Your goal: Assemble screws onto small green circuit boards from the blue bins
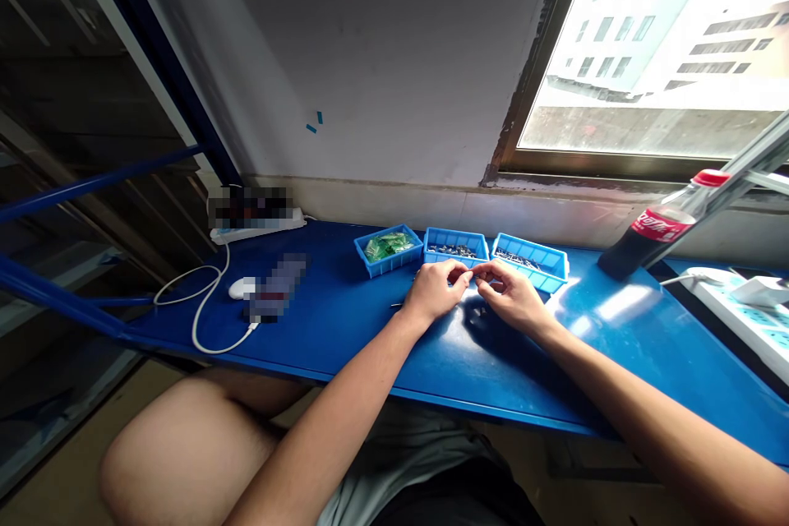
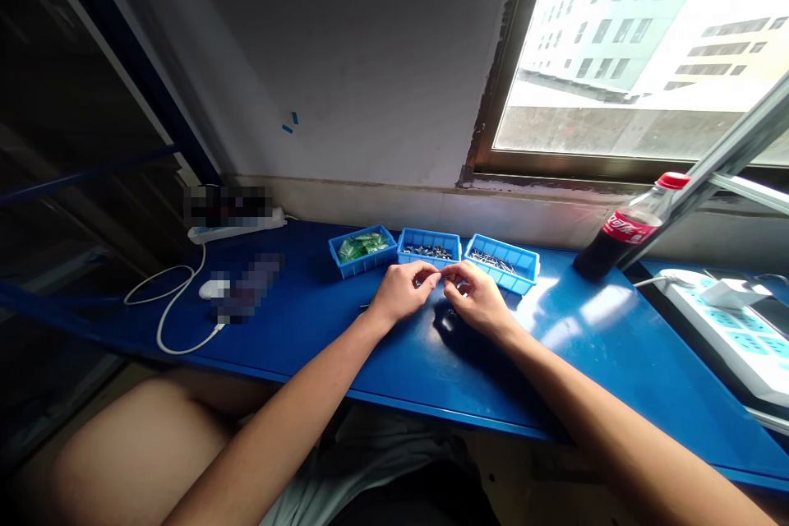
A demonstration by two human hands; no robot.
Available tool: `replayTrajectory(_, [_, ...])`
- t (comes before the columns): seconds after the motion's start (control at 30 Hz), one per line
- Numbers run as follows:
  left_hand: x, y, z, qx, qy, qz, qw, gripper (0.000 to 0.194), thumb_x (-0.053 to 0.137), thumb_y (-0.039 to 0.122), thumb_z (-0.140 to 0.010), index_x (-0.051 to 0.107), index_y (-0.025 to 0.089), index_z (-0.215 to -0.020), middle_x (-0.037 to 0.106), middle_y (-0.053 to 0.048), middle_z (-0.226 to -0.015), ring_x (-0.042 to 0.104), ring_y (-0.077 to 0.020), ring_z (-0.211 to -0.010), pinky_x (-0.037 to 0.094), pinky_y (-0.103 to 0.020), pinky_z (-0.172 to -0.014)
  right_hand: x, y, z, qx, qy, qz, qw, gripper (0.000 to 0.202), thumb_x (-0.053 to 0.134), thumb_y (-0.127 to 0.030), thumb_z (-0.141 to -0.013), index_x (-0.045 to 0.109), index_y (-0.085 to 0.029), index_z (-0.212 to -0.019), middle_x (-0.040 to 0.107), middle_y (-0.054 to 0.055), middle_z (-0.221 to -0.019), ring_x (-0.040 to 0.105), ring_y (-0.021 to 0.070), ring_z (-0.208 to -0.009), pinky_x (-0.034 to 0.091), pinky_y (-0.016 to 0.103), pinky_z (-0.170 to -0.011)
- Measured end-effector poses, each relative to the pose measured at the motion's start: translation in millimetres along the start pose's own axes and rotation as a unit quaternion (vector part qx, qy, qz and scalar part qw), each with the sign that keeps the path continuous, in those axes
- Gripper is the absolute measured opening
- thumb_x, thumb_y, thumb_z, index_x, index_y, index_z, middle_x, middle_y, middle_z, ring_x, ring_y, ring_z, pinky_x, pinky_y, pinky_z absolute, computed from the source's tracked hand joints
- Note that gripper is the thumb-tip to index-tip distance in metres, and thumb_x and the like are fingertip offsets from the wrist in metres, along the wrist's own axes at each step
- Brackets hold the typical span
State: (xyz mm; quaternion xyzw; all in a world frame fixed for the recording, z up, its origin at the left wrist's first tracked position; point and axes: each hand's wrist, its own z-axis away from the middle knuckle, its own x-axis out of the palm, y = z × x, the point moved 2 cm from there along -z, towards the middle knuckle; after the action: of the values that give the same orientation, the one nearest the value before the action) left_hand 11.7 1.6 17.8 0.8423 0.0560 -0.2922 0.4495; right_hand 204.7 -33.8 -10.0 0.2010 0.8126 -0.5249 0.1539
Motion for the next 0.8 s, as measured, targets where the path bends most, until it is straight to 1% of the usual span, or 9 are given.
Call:
replayTrajectory(0.07, [-1.4, 1.9, 0.6, -0.007, -0.009, -0.017, 1.0, 0.026, 0.064, 0.034, -0.102, 0.083, 0.018, -0.095, 0.085, -0.007, -0.097, 0.079, -0.0217, -0.085, 0.058, -0.029, -0.078, -1.1, -2.9, 0.4, -0.009, 0.004, -0.001, 1.0, 0.016, 0.067, -0.037, -0.096, 0.074, -0.026, -0.105, 0.071, 0.006, -0.099, 0.069, 0.0222, -0.087, 0.064, 0.036, -0.076])
replayTrajectory(0.13, [-1.7, 2.0, 1.1, -0.011, -0.021, -0.028, 0.999, 0.033, 0.061, 0.04, -0.104, 0.084, 0.019, -0.093, 0.085, -0.007, -0.093, 0.078, -0.0218, -0.082, 0.057, -0.029, -0.076, -1.5, -5.2, 0.9, -0.014, 0.008, -0.015, 1.0, 0.018, 0.068, -0.04, -0.098, 0.074, -0.026, -0.107, 0.073, 0.007, -0.1, 0.07, 0.0225, -0.088, 0.064, 0.036, -0.075])
replayTrajectory(0.23, [-0.4, -0.5, 1.0, -0.005, -0.034, -0.024, 0.999, 0.034, 0.061, 0.045, -0.104, 0.086, 0.021, -0.103, 0.086, -0.006, -0.101, 0.08, -0.0232, -0.09, 0.057, -0.029, -0.078, -0.9, -6.7, 1.3, -0.017, 0.01, -0.029, 0.999, 0.019, 0.069, -0.041, -0.098, 0.073, -0.026, -0.11, 0.075, 0.007, -0.102, 0.072, 0.0232, -0.089, 0.064, 0.036, -0.076])
replayTrajectory(0.3, [0.8, -2.9, 0.6, 0.0, -0.039, -0.02, 0.999, 0.032, 0.063, 0.044, -0.104, 0.086, 0.021, -0.107, 0.086, -0.006, -0.105, 0.08, -0.0238, -0.093, 0.058, -0.029, -0.08, -0.3, -6.7, 1.2, -0.023, 0.007, -0.028, 0.999, 0.017, 0.07, -0.04, -0.098, 0.073, -0.027, -0.108, 0.075, 0.006, -0.102, 0.073, 0.0234, -0.09, 0.064, 0.038, -0.078])
replayTrajectory(0.43, [1.9, -5.8, -0.1, 0.002, -0.034, -0.015, 0.999, 0.025, 0.067, 0.033, -0.101, 0.086, 0.021, -0.111, 0.086, -0.006, -0.107, 0.081, -0.0236, -0.094, 0.061, -0.029, -0.082, -0.5, -6.7, 0.9, -0.024, 0.0, -0.027, 0.999, 0.018, 0.07, -0.042, -0.098, 0.074, -0.027, -0.107, 0.076, 0.007, -0.104, 0.074, 0.0246, -0.092, 0.065, 0.04, -0.08])
replayTrajectory(0.5, [2.1, -6.3, -0.3, 0.002, -0.025, -0.009, 1.0, 0.023, 0.068, 0.027, -0.099, 0.085, 0.021, -0.113, 0.086, -0.006, -0.109, 0.081, -0.0232, -0.095, 0.063, -0.03, -0.084, -1.0, -6.6, 1.0, -0.013, 0.001, -0.039, 0.999, 0.021, 0.069, -0.045, -0.099, 0.075, -0.027, -0.107, 0.077, 0.007, -0.104, 0.075, 0.025, -0.091, 0.065, 0.04, -0.079])
replayTrajectory(0.6, [2.9, -7.1, -0.3, 0.006, -0.019, 0.003, 1.0, 0.023, 0.069, 0.018, -0.096, 0.086, 0.021, -0.112, 0.086, -0.005, -0.109, 0.082, -0.0224, -0.096, 0.064, -0.031, -0.087, -1.2, -5.2, 1.2, 0.015, 0.007, -0.055, 0.998, 0.028, 0.07, -0.052, -0.099, 0.074, -0.026, -0.106, 0.078, 0.007, -0.102, 0.075, 0.024, -0.085, 0.065, 0.04, -0.075])
replayTrajectory(0.7, [4.1, -8.0, 0.0, 0.01, -0.016, 0.018, 1.0, 0.024, 0.07, 0.014, -0.094, 0.086, 0.021, -0.109, 0.086, -0.005, -0.108, 0.082, -0.0224, -0.098, 0.066, -0.031, -0.088, -0.7, -2.5, 0.8, 0.03, 0.018, -0.06, 0.998, 0.037, 0.077, -0.06, -0.094, 0.073, -0.025, -0.107, 0.078, 0.008, -0.101, 0.075, 0.0243, -0.084, 0.064, 0.038, -0.072])
replayTrajectory(0.8, [4.8, -8.5, 0.1, 0.011, -0.008, 0.029, 0.999, 0.022, 0.072, 0.012, -0.092, 0.086, 0.021, -0.107, 0.086, -0.005, -0.107, 0.082, -0.0228, -0.098, 0.067, -0.033, -0.089, -0.1, 0.2, -0.1, 0.028, 0.013, -0.064, 0.998, 0.041, 0.079, -0.062, -0.092, 0.073, -0.025, -0.106, 0.078, 0.008, -0.098, 0.076, 0.0253, -0.087, 0.064, 0.038, -0.075])
